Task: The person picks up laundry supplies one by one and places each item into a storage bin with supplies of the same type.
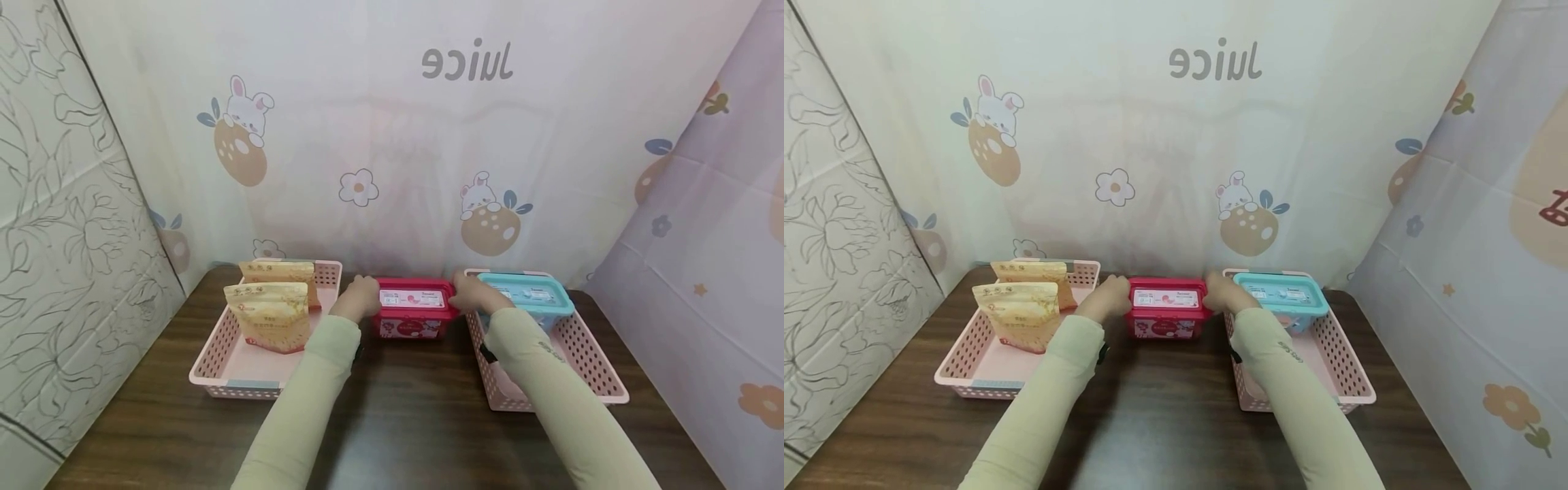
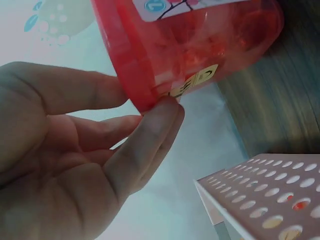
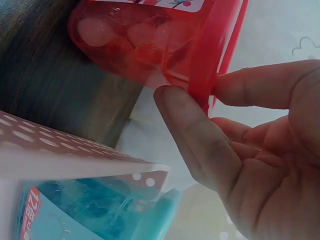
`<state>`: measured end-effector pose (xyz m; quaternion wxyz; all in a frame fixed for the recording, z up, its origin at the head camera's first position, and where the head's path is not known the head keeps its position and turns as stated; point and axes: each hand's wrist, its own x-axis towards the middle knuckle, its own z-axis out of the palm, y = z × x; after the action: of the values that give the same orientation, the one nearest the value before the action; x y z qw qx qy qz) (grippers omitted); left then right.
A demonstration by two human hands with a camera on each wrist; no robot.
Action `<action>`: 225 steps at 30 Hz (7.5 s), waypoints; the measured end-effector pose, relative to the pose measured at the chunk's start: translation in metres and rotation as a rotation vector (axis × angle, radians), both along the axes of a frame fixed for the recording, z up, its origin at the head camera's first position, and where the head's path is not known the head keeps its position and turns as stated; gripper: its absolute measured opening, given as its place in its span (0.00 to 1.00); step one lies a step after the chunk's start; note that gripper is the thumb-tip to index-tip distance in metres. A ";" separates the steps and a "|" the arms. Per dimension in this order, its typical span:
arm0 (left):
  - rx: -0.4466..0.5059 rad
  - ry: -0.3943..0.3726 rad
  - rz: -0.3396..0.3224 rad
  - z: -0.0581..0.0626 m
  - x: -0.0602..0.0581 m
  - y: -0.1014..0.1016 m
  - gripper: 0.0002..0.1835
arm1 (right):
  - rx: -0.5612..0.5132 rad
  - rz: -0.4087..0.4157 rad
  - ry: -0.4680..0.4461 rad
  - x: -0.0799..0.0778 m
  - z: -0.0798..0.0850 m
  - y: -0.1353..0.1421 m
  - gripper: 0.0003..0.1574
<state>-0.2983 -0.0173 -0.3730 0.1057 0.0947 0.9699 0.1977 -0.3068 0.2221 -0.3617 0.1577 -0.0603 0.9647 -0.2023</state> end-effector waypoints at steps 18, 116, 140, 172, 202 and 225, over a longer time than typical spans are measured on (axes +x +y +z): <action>-0.060 -0.045 -0.133 0.004 0.026 -0.015 0.23 | 0.024 0.123 0.007 0.037 0.003 -0.001 0.25; 0.925 -0.472 0.065 -0.028 0.060 -0.056 0.27 | -0.726 -0.027 -0.298 0.080 -0.026 0.023 0.36; 1.001 -0.389 0.067 -0.017 0.068 -0.064 0.29 | -0.826 -0.006 -0.269 0.082 -0.018 0.033 0.36; 1.285 -0.259 0.068 0.014 0.074 -0.064 0.28 | -0.994 -0.241 -0.063 0.094 0.013 0.041 0.42; 1.406 -0.282 0.021 0.012 0.075 -0.017 0.27 | -0.999 -0.246 0.007 0.109 0.017 0.085 0.40; 1.474 -0.337 -0.041 0.008 0.078 0.059 0.25 | -1.205 -0.300 0.029 0.132 0.018 0.158 0.16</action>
<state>-0.2202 0.0418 -0.3646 0.1653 0.1274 0.5553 0.8051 -0.1748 0.3798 -0.3436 0.0524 -0.0050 0.6810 -0.7303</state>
